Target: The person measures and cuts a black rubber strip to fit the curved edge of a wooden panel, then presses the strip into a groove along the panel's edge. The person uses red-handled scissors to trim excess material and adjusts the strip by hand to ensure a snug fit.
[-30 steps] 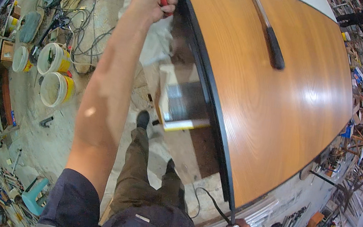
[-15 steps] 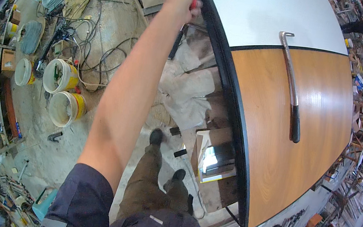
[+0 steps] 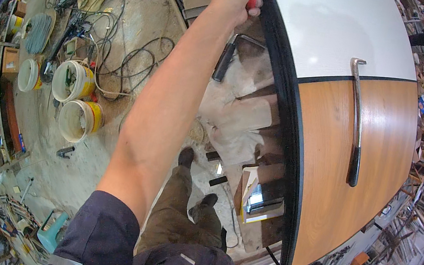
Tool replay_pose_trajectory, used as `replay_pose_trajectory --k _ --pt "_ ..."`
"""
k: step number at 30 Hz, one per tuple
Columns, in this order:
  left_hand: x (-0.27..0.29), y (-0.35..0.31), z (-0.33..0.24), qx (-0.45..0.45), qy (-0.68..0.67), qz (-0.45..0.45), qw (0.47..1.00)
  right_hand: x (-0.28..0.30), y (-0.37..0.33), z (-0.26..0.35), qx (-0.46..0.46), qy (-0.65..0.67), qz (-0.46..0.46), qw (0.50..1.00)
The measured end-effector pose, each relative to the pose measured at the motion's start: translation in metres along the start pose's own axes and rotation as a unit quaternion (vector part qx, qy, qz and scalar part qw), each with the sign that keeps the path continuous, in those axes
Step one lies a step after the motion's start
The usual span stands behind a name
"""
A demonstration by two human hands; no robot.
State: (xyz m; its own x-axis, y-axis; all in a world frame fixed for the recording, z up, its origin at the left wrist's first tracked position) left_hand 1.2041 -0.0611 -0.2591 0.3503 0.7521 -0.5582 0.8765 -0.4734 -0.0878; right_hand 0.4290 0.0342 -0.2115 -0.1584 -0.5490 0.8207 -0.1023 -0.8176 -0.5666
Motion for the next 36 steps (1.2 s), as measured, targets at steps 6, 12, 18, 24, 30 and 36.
replay_pose_trajectory --k 6,12,18,24,30,36 --pt "0.002 -0.048 0.007 -0.022 -0.005 0.038 0.999 -0.006 0.046 -0.088 0.073 -0.083 0.052 0.992" --pt "0.009 -0.126 0.034 -0.007 0.012 0.059 0.998 -0.006 0.065 -0.082 0.096 -0.144 0.059 0.983" --pt "0.013 -0.174 0.045 -0.009 0.024 0.066 0.998 -0.001 0.077 -0.044 0.08 -0.148 0.037 0.985" --pt "0.012 -0.179 0.04 0.04 -0.005 0.068 0.997 0.004 0.08 -0.029 0.066 -0.155 0.03 0.985" --pt "0.018 -0.175 0.037 0.042 -0.03 0.059 0.997 0.013 0.076 -0.021 0.053 -0.168 0.028 0.984" --pt "0.018 -0.177 0.036 0.058 -0.04 0.069 0.995 0.02 0.07 -0.021 0.043 -0.177 0.029 0.983"
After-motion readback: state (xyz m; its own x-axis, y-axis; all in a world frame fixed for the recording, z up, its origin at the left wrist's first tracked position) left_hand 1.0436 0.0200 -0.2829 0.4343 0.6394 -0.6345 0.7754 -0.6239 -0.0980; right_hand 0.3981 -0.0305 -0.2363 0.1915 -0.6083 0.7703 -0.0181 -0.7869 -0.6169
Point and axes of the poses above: each hand's wrist, its own y-axis towards the middle knuckle, its own x-axis out of the back of the hand, z = x × y, the point moved 7 cm from there along y, towards the middle knuckle, and after that the axes turned 14 degrees about -x, right-handed, at the moved point
